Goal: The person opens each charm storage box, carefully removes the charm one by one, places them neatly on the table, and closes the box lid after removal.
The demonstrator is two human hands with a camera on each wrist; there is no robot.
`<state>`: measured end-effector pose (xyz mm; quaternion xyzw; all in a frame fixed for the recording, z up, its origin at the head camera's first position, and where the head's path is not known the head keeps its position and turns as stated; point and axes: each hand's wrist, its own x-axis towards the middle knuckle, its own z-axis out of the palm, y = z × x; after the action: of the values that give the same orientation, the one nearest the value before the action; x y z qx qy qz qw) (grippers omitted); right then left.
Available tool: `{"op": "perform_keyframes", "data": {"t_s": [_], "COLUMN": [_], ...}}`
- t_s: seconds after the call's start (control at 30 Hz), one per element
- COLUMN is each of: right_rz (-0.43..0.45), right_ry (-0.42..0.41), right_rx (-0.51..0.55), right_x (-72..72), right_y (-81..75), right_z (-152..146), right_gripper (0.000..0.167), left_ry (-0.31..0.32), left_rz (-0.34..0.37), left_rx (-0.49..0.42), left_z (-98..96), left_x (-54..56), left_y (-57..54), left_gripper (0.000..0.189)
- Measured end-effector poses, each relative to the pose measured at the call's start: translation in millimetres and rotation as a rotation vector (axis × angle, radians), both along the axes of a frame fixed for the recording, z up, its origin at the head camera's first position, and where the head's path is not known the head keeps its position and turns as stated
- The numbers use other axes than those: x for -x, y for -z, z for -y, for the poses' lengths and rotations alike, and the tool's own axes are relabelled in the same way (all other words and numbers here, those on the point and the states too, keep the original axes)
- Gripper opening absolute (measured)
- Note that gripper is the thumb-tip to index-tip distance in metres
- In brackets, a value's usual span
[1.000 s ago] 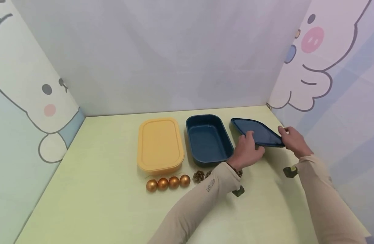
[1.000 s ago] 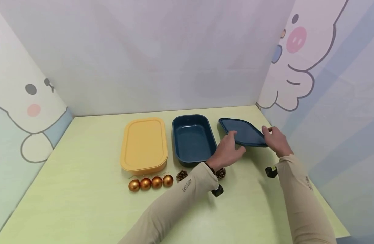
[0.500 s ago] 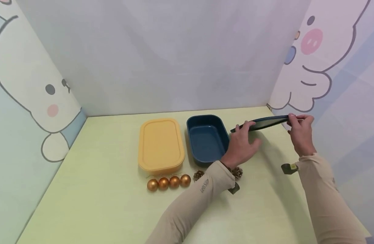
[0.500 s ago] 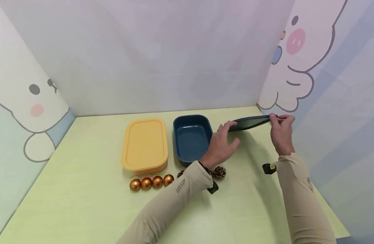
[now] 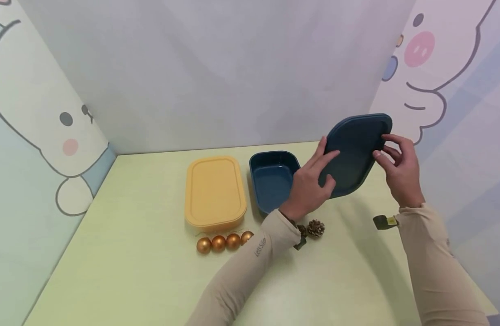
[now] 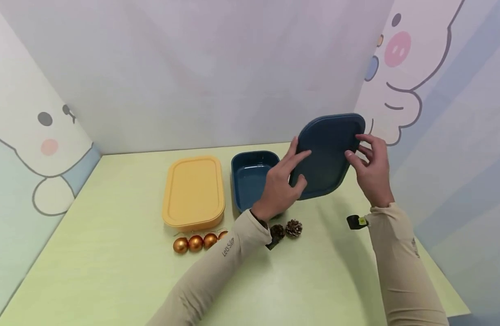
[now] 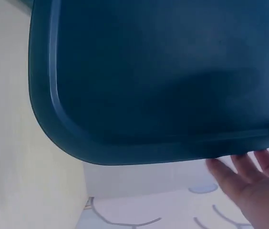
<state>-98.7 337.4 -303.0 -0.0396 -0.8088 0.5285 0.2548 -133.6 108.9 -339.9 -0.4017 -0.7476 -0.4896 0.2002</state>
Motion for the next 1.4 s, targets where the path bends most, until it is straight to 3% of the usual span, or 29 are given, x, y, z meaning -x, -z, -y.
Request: {"op": "perform_keyframes", "data": {"t_s": [0.1,0.17,0.37,0.5,0.67,0.83,1.0,1.23,1.4], "right_rz": [-0.046,-0.077,-0.076,-0.017,0.091,0.191,0.304,0.445,0.461], "right_ry": [-0.052,-0.089,-0.195,-0.227,-0.238,-0.265,-0.319,-0.346,-0.356], "right_rx": [-0.139,-0.221,-0.347,-0.373,-0.366,-0.344,-0.425,-0.586,-0.633], "right_x": [2.8,5.8,21.0,31.7,46.6,67.1,85.2,99.1,101.0], "right_y": [-1.9,1.0,16.6,25.1,30.5,34.4,46.2,61.7,64.8], "right_z": [9,15,30,39,48,60,69,78,82], "right_gripper": [0.060,0.066,0.068,0.064,0.058,0.052,0.053,0.055,0.055], "left_ry": [-0.068,-0.105,-0.170,-0.183,-0.184,-0.254,-0.323,-0.296,-0.277], "left_rz": [-0.049,-0.047,0.097,0.226,0.324,0.384,0.452,0.609,0.632], "left_rx": [0.010,0.030,0.140,0.221,0.297,0.347,0.419,0.568,0.643], "left_z": [16.1,28.5,64.7,80.2,93.1,101.3,106.5,110.6,112.4], "left_x": [6.2,11.2,24.0,32.6,45.1,58.4,67.9,75.2,78.9], "left_y": [-5.9,-9.2,-15.3,-11.4,-0.8,9.0,19.6,24.2,23.4], "left_gripper": [0.059,0.059,0.061,0.061,0.060,0.057,0.052,0.062,0.067]}}
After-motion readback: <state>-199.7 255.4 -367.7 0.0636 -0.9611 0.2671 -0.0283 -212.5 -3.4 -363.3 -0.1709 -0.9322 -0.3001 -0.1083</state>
